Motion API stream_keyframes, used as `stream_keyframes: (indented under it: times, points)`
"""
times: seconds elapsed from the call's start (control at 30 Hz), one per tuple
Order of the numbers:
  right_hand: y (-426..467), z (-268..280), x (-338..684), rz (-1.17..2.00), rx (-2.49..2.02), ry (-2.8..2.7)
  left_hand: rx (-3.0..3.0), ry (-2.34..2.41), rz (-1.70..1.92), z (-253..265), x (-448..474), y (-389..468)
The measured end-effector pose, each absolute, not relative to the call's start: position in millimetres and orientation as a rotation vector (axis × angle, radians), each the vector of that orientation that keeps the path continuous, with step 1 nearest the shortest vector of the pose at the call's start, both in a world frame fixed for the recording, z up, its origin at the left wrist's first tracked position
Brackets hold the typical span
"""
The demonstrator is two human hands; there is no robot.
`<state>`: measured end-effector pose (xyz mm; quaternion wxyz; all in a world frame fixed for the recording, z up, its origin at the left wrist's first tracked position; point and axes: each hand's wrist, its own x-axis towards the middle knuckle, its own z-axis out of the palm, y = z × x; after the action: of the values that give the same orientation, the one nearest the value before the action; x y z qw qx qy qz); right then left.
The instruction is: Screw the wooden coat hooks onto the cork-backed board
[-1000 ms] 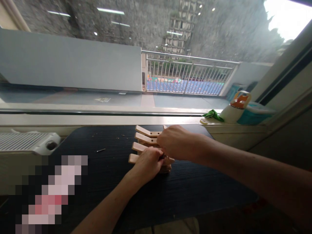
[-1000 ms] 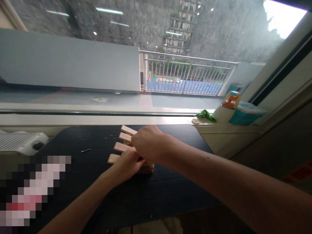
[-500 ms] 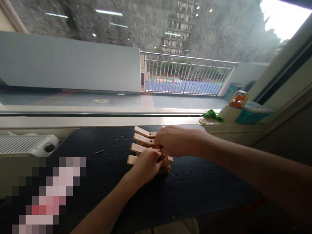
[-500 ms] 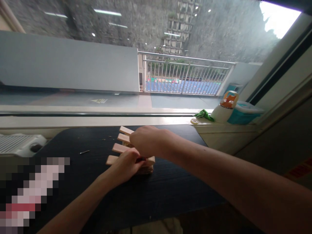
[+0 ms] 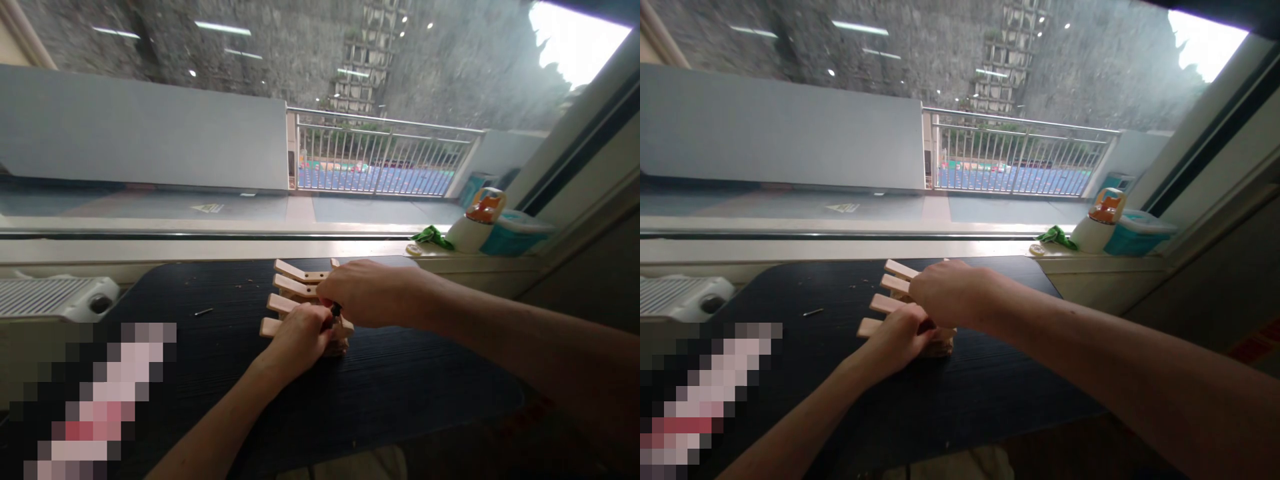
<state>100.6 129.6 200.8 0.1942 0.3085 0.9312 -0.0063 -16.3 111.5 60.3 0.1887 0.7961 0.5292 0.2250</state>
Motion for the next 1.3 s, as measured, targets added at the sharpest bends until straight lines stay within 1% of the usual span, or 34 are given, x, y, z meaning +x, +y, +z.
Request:
stream_keyframes:
  times: [0.17, 0.4, 0.53, 0.6, 0.87, 1.0, 1.1, 1.3]
  points:
    - [137.5, 195.1, 103.7, -0.060, 0.827, 2.647, 2.264, 1.518, 0.646, 60.4, -15.6, 110.5]
    - [146.5, 189.8, 110.4, -0.103, 1.039, 2.617, 2.243, 1.495, 0.603, 61.5, -14.9, 111.6]
    - [137.9, 196.7, 104.0, 0.069, 0.961, 2.599, 2.293, 1.513, 0.630, 60.2, -14.4, 111.8]
    - [132.6, 200.6, 100.2, 0.094, 0.919, 2.592, 2.299, 1.530, 0.661, 59.5, -14.2, 111.3]
    - [132.3, 196.6, 94.7, 0.114, 0.853, 2.556, 2.268, 1.497, 0.677, 58.5, -15.1, 111.2]
    - [134.4, 193.4, 94.3, 0.120, 0.940, 2.561, 2.258, 1.498, 0.678, 60.1, -14.4, 111.6]
    - [129.7, 199.3, 94.8, 0.124, 0.989, 2.522, 2.256, 1.495, 0.653, 61.6, -13.8, 111.1]
    - [116.9, 216.2, 90.2, 0.043, 0.879, 2.491, 2.279, 1.543, 0.639, 59.7, -15.1, 111.2]
